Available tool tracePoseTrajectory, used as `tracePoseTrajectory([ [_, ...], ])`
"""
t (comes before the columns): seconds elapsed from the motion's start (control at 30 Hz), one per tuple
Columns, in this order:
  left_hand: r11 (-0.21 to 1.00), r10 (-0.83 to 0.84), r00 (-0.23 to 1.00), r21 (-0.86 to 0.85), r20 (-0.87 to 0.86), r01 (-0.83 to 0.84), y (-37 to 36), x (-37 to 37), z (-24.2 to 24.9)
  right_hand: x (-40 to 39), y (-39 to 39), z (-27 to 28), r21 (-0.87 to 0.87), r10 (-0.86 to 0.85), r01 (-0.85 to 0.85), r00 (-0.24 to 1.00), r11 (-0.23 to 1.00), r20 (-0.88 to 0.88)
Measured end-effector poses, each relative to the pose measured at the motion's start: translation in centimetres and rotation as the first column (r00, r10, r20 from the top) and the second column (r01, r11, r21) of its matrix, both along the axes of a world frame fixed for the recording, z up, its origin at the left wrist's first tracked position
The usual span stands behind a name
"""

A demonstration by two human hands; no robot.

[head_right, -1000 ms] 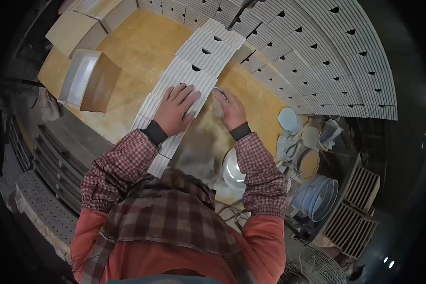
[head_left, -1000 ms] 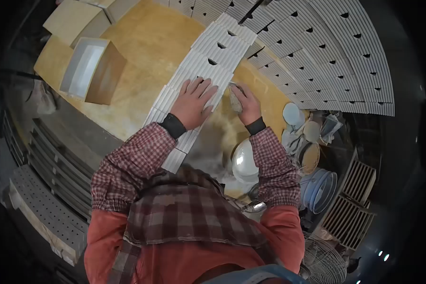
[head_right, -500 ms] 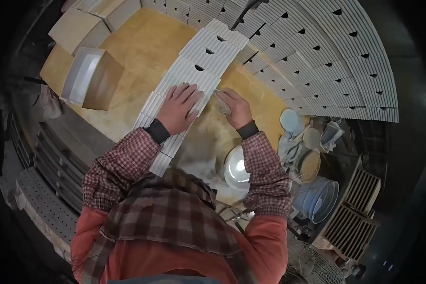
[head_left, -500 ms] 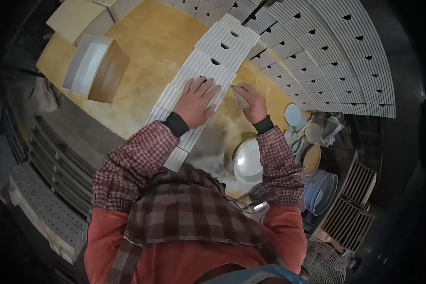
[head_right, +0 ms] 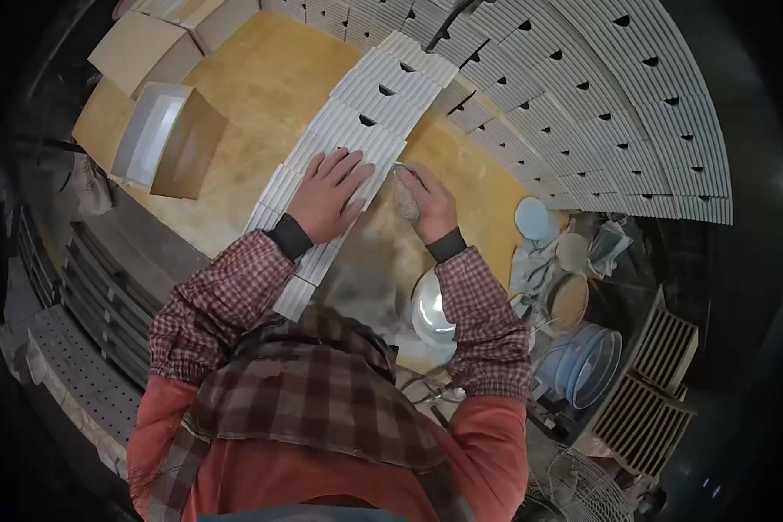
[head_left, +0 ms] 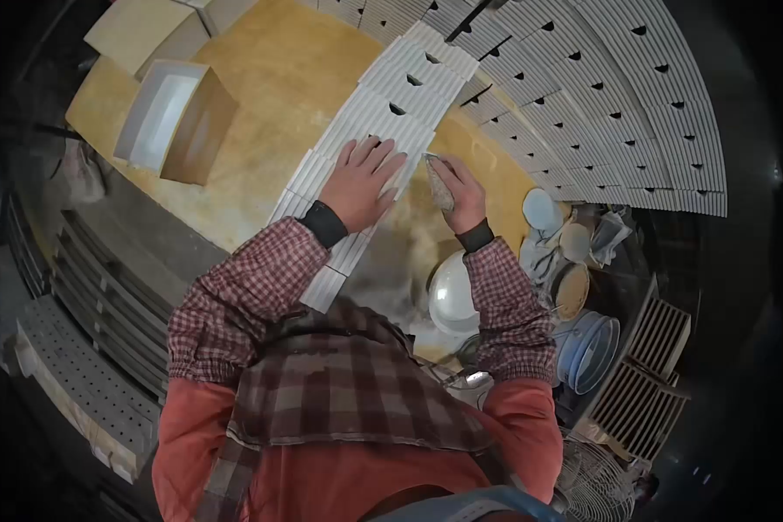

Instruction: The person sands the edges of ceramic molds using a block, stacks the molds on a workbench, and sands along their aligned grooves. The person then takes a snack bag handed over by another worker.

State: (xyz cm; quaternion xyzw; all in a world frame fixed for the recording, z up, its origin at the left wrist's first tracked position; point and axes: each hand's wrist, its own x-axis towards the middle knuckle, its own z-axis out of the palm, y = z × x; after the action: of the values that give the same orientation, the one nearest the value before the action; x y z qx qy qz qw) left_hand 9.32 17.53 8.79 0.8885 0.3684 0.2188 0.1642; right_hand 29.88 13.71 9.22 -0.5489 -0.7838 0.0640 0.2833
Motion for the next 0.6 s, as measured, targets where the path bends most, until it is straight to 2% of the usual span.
tracePoseTrajectory([
  [0.1, 1.0, 0.003, 1.0, 0.0, 0.007, -0.003, 0.0, 0.0, -0.1, 0.2, -0.2, -1.5, -0.017, 0.001, 0.002, 0.985, 1.0, 0.173],
  [0.13, 1.0, 0.01, 1.0, 0.002, -0.002, -0.01, -0.1, 0.1, -0.1, -0.4, -0.3, -0.7, -0.021, 0.008, -0.007, 0.997, 1.0, 0.082],
  [0.2, 1.0, 0.006, 1.0, -0.006, -0.002, -0.006, 0.0, 0.0, -0.1, 0.3, -0.8, -1.2, -0.037, 0.029, -0.027, 0.998, 0.999, 0.053],
  [0.27, 1.0, 0.003, 1.0, 0.001, 0.021, -0.003, 0.0, -0.1, -0.2, 0.1, -0.9, -0.4, -0.07, 0.034, -0.042, 0.993, 0.997, -0.115],
  [0.3, 1.0, 0.007, 1.0, 0.004, -0.007, -0.007, -0.1, 0.0, -0.2, -0.1, -1.0, -0.8, -0.029, -0.02, 0.015, 0.984, 0.999, -0.18],
  [0.33, 1.0, 0.013, 1.0, 0.01, -0.003, -0.013, -0.1, 0.1, -0.3, -0.4, -0.8, 0.1, -0.072, -0.022, 0.007, 0.978, 0.997, -0.205],
  [0.37, 1.0, 0.016, 1.0, 0.017, -0.001, -0.016, -0.1, 0.2, -0.4, -0.2, -0.6, -0.8, -0.065, -0.008, -0.004, 0.983, 0.998, -0.186],
  [0.47, 1.0, -0.003, 1.0, 0.008, 0.002, 0.003, 0.0, 0.0, -0.1, 0.1, -0.6, -1.8, -0.033, 0.039, -0.037, 0.997, 0.999, 0.066],
  [0.5, 1.0, 0.006, 1.0, 0.013, 0.005, -0.006, 0.0, 0.1, -0.1, 0.2, -0.9, -1.8, 0.044, 0.015, -0.021, 0.99, 0.999, 0.143],
  [0.53, 0.999, -0.035, 0.999, 0.004, 0.02, 0.035, 0.3, -0.2, 0.4, -0.1, -0.4, -0.5, 0.047, 0.057, -0.065, 0.987, 0.997, 0.15],
  [0.6, 1.0, 0.006, 1.0, 0.022, -0.004, -0.006, -0.2, -0.1, 0.0, 1.1, -0.8, -1.7, -0.017, 0.063, -0.061, 0.988, 0.998, 0.145],
])
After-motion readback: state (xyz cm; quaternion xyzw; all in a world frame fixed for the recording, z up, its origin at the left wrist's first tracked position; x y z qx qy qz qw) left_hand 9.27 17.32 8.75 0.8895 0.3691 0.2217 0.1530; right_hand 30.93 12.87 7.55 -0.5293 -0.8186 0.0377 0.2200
